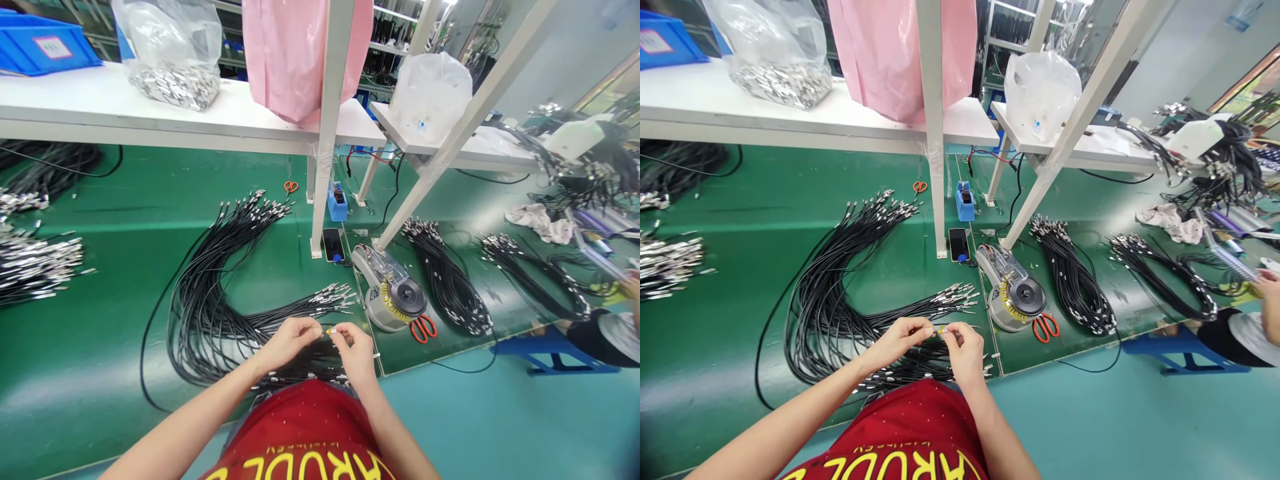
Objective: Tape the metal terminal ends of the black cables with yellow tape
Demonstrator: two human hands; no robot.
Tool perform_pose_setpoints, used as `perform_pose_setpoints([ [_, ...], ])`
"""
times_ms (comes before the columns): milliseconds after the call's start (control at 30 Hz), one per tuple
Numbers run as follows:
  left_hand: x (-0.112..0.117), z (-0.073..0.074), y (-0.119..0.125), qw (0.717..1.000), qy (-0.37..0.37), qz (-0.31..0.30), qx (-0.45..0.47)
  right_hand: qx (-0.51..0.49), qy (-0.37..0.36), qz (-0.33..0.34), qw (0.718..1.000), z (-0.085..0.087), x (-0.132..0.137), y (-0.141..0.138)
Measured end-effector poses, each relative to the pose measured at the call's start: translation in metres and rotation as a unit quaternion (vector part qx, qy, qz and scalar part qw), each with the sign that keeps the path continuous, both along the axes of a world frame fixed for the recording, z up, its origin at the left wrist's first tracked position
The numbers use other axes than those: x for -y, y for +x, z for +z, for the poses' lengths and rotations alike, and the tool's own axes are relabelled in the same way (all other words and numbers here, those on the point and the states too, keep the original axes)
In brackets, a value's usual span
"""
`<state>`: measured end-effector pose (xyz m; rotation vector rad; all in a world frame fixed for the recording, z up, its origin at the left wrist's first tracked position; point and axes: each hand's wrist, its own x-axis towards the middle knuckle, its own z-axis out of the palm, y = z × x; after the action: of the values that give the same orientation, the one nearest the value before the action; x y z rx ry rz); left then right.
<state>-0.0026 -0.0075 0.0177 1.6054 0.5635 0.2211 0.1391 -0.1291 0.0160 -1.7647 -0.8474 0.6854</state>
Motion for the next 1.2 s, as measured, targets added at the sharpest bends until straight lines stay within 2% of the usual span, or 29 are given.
perform_pose_setpoints([
  [100, 0.004, 0.001, 0.000, 0.995, 0.094, 0.025, -0.003, -0.093, -0.008, 0.030, 0.995, 0.002, 0.003, 0.001],
  [167, 0.006, 0.002, 0.000, 0.993, 0.116, 0.029, -0.001, -0.084, -0.011, 0.037, 0.996, 0.005, 0.005, 0.002],
  [367, 0.008, -0.002, 0.008, 0.998, 0.016, 0.036, 0.038, 0.009, 0.005, 0.062, 0.998, 0.011, 0.009, 0.005],
  [433, 0.010, -0.005, 0.012, 0.996, 0.024, 0.059, 0.065, 0.000, 0.007, 0.063, 0.998, 0.010, 0.010, 0.004],
  [500, 0.012, -0.009, 0.013, 0.989, 0.075, 0.082, 0.094, -0.038, 0.007, 0.047, 0.998, 0.007, 0.010, 0.003],
  [567, 0.014, -0.014, 0.011, 0.978, 0.162, 0.076, 0.106, -0.087, 0.009, 0.024, 0.996, 0.002, 0.009, 0.000],
  [667, 0.015, -0.023, 0.002, 0.953, 0.289, 0.001, 0.089, -0.165, 0.012, -0.005, 0.986, -0.005, 0.006, -0.002],
  [767, 0.013, -0.027, -0.010, 0.936, 0.336, -0.063, 0.090, -0.216, 0.016, -0.019, 0.976, -0.007, 0.004, -0.002],
  [833, 0.011, -0.027, -0.017, 0.942, 0.320, -0.042, 0.088, -0.226, 0.022, -0.019, 0.974, -0.005, 0.004, -0.002],
  [933, 0.005, -0.025, -0.022, 0.959, 0.282, 0.016, 0.037, -0.227, 0.027, -0.006, 0.974, -0.001, 0.005, -0.003],
  [1067, -0.002, -0.021, -0.017, 0.973, 0.229, -0.022, -0.020, -0.208, 0.030, 0.008, 0.978, 0.003, 0.007, -0.001],
  [1200, -0.003, -0.017, -0.008, 0.993, 0.111, -0.032, -0.020, -0.173, 0.020, 0.020, 0.985, 0.004, 0.010, 0.005],
])
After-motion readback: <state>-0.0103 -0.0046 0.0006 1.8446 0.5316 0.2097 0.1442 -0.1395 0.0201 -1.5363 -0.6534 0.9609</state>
